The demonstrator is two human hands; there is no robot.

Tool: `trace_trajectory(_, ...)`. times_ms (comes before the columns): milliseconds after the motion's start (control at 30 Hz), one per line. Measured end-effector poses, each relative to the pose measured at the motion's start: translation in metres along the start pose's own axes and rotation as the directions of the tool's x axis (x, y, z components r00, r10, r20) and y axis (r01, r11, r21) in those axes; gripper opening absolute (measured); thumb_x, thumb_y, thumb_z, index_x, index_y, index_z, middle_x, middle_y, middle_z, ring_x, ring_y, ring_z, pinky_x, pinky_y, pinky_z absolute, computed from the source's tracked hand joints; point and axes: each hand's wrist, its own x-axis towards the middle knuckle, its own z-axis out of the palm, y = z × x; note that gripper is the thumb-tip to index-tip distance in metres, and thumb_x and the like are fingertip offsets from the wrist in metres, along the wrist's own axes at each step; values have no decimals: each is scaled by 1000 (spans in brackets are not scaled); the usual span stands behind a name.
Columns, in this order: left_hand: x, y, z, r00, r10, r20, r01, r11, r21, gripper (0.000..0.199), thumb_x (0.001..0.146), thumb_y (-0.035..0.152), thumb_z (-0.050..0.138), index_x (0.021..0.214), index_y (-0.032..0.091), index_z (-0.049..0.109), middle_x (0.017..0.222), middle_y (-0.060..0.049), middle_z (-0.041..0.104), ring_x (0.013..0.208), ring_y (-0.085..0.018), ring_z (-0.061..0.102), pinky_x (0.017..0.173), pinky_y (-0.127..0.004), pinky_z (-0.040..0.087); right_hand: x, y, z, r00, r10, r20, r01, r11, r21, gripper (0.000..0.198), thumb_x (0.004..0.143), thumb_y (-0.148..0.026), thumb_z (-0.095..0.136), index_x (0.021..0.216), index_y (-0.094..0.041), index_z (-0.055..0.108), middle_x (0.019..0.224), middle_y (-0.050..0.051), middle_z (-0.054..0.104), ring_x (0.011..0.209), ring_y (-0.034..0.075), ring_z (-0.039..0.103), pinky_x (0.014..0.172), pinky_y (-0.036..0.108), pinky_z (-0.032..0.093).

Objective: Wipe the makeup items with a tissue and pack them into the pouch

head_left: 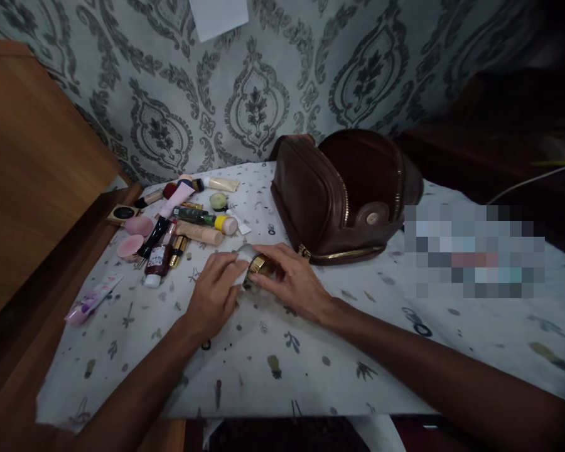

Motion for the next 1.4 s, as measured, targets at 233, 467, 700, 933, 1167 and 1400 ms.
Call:
trace_trajectory(233,-2,-15,2,993,-121,-14,121,993,13,30,89,8,48,115,20,57,109,-9,60,106,-23,57,91,-41,50,2,0,-1,998,41,50,-43,999,28,48,84,-38,70,130,-26,59,105,7,58,91,23,62,80,43,58)
trace_trajectory(467,-1,-9,0,996,-82,-31,83,997,9,34,87,4,45,115,19,57,108,-9,59,105,-23,56,90,-40,51,0,4,4,997,48,57,-49,999,14,64,76,-27,74,136,-26,53,111,7,51,86,19,61,78,41,60)
trace_trajectory(700,1,1,1,996,84,37,-84,996,0,36,88,4,44,120,16,53,111,-13,58,106,-25,53,91,-42,50,2,2,3,999,36,1,-36,999,-11,54,77,-25,70,129,-22,56,106,8,57,92,23,63,78,41,59)
trace_trajectory(933,-2,-14,2,996,-87,-26,87,996,31,31,88,5,46,116,18,55,107,-9,59,104,-23,55,91,-38,50,3,4,6,992,109,-70,-105,992,64,47,75,-29,75,119,-18,61,109,10,66,96,24,66,83,41,57)
trace_trajectory(1167,1,3,2,996,86,24,-86,996,-1,37,88,3,43,120,16,53,112,-12,57,106,-24,53,92,-41,49,3,3,6,990,134,-42,-131,989,68,43,75,-29,72,116,-18,62,98,7,69,93,24,67,82,40,56)
trace_trajectory(1400,-3,-17,5,989,-148,-10,148,988,35,29,91,10,46,117,20,55,108,-9,60,104,-23,55,92,-40,50,3,1,-1,997,79,5,-79,996,-34,42,84,-40,67,119,-18,58,108,11,64,98,26,64,89,45,54)
